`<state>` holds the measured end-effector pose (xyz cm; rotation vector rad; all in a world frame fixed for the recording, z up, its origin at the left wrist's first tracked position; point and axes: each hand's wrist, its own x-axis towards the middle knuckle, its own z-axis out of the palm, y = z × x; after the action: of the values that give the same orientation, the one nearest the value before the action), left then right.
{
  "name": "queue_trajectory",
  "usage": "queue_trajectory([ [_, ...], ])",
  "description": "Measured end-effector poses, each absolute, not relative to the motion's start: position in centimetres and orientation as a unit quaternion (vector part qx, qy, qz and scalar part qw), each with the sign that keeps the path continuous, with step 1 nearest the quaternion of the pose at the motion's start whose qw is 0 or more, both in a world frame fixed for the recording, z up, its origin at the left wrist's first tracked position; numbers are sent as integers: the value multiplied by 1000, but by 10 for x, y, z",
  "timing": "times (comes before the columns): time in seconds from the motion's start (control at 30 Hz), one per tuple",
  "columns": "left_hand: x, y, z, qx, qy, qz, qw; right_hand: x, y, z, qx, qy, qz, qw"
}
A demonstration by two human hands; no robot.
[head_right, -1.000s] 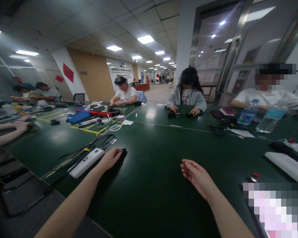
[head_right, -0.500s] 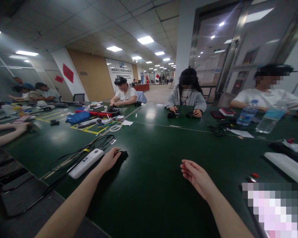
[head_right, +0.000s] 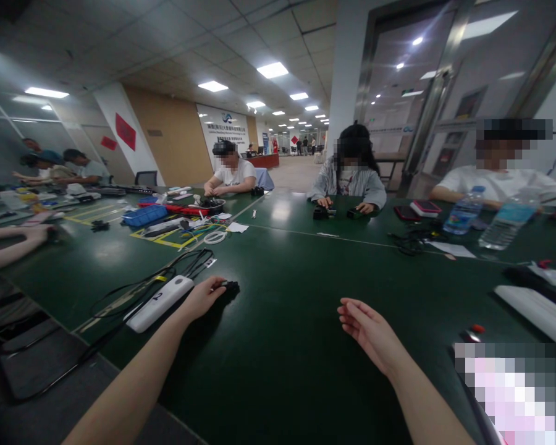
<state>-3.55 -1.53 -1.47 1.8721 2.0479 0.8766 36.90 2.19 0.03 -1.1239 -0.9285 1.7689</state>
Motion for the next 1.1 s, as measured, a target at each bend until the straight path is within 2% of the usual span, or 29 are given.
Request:
queue_trajectory([
  [0.3,-31,-18,-6,672,688,263,78,367,21,0,-436,-374,707,413],
  [1.1,-35,-21,-7,667,669,296,140,370,24,-5,-442,-374,703,413],
])
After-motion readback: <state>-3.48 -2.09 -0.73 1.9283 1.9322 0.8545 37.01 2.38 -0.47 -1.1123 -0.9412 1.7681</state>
